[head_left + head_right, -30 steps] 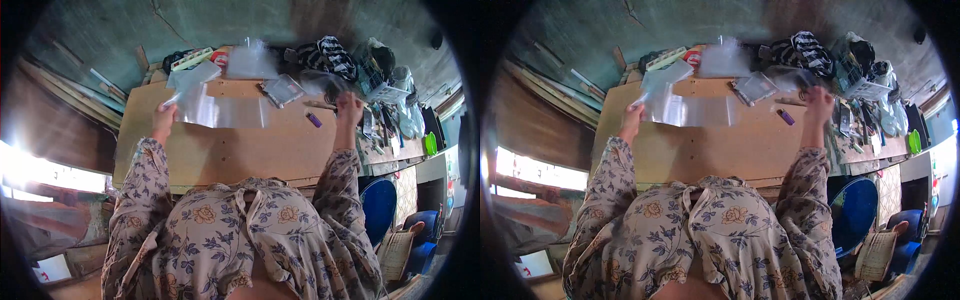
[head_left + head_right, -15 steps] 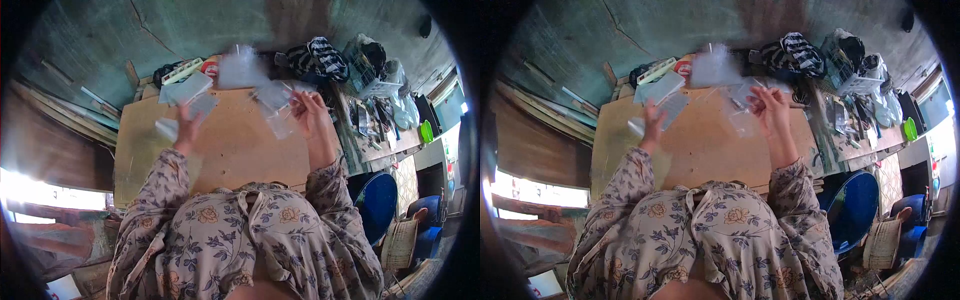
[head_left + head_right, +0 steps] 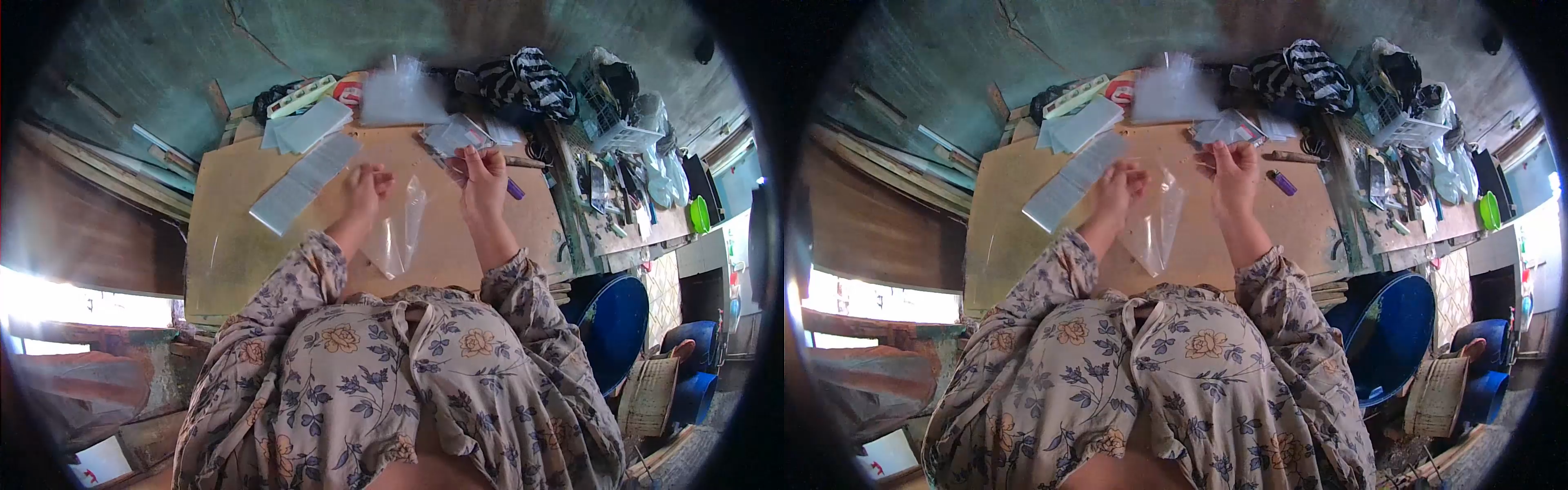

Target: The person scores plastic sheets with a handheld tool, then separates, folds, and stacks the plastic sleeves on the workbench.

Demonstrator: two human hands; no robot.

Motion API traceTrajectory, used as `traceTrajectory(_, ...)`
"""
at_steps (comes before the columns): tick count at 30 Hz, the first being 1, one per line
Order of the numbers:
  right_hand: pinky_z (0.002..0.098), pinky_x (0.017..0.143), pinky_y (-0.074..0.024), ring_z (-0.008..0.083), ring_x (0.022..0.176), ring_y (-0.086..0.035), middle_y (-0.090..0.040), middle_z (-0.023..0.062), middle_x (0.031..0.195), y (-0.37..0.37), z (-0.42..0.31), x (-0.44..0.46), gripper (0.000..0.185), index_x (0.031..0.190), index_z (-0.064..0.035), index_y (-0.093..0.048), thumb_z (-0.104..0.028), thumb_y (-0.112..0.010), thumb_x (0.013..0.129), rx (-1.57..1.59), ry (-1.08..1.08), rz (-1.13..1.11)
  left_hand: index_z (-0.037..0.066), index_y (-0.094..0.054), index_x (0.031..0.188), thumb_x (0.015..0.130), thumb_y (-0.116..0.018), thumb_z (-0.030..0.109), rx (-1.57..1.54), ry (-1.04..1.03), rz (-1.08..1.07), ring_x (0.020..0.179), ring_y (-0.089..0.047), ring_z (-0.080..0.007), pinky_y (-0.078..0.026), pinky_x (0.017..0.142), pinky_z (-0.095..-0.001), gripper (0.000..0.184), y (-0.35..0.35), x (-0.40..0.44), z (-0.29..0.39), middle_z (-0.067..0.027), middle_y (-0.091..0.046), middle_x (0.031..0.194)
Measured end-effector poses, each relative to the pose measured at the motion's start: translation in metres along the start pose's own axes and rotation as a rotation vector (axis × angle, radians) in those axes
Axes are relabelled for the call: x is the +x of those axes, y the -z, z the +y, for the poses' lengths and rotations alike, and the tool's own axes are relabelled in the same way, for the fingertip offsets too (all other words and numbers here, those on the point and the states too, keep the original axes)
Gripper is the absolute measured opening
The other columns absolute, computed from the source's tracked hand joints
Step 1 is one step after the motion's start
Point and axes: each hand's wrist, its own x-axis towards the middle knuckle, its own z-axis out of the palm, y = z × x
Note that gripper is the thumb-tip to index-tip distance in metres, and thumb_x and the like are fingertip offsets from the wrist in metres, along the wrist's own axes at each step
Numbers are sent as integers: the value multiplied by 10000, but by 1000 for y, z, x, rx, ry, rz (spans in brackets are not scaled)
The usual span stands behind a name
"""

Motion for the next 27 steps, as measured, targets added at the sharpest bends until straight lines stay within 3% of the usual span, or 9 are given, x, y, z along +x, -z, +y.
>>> traceTrajectory(4, 309, 533, -513, 184, 609, -576, -565, 88, 780, 25, 27, 12, 141, 784, -79, -415, -93, -537, 854, -68, -32, 101, 45, -547, 943, 895, -459, 358, 644, -250, 31, 692, -517, -58, -418, 623, -235, 329, 28, 33, 26, -21, -582, 790)
traceTrajectory(6, 301, 463, -496, 169, 528, -548, -534, 91, 731, 29, 31, 13, 152, 808, -60, -362, -83, -499, 869, 86, -141, 274, 12, -580, 923, 815, -576, 357, 688, -565, -452, 745, -605, -194, -459, 645, -303, 361, 43, 42, 37, -87, -628, 805)
traceTrajectory(10, 294, 447, -484, 176, 525, -539, -534, 95, 742, 37, 36, 8, 155, 824, -62, -343, -98, -483, 879, 109, -152, 285, 5, -601, 859, 773, -628, 187, 1386, -337, -718, 695, -562, -100, -448, 630, -246, 202, 41, 8, 66, -33, -619, 746)
traceTrajectory(11, 285, 437, -472, 180, 529, -541, -532, 94, 742, 37, 33, 8, 154, 835, -65, -340, -110, -479, 884, 89, -153, 290, -3, -605, 849, 757, -619, 154, 1582, -86, -697, 696, -566, -100, -452, 630, -247, 183, 35, 3, 75, -35, -613, 737)
traceTrajectory(15, 266, 420, -435, 189, 543, -545, -524, 88, 743, 44, 25, 9, 152, 861, -71, -336, -140, -468, 894, 82, -125, 335, 1, -598, 844, 774, -605, 160, 1154, -250, -507, 680, -572, -103, -459, 610, -248, 173, 83, 37, 25, -35, -615, 741)
traceTrajectory(17, 269, 424, -432, 188, 546, -544, -524, 86, 744, 49, 28, 11, 152, 865, -73, -335, -144, -466, 894, 59, -113, 362, 21, -592, 830, 790, -589, 160, 542, -44, -285, 674, -572, -99, -463, 606, -251, 145, 83, 39, 11, -34, -621, 753)
traceTrajectory(21, 280, 436, -435, 180, 556, -541, -526, 82, 749, 84, 51, 29, 149, 869, -80, -332, -145, -465, 894, -8, -51, 420, -3, -582, 820, 801, -583, 241, 779, -167, -129, 591, -567, -114, -444, 560, -248, 245, 75, 20, 13, -71, -624, 725)
traceTrajectory(23, 282, 446, -444, 178, 562, -541, -526, 78, 747, 91, 49, 28, 146, 867, -84, -335, -144, -465, 893, 6, -97, 377, 7, -600, 803, 760, -615, 231, 783, -204, -561, 589, -566, -125, -448, 569, -264, 229, 98, 28, 7, -68, -617, 685)
traceTrajectory(27, 277, 468, -467, 160, 527, -498, -523, 65, 715, 92, 48, 17, 116, 833, -88, -377, -106, -484, 876, 39, -128, 474, 25, -623, 773, 690, -660, 222, 1447, -320, -672, 603, -583, -147, -457, 588, -281, 217, 90, 16, 47, -74, -625, 680)
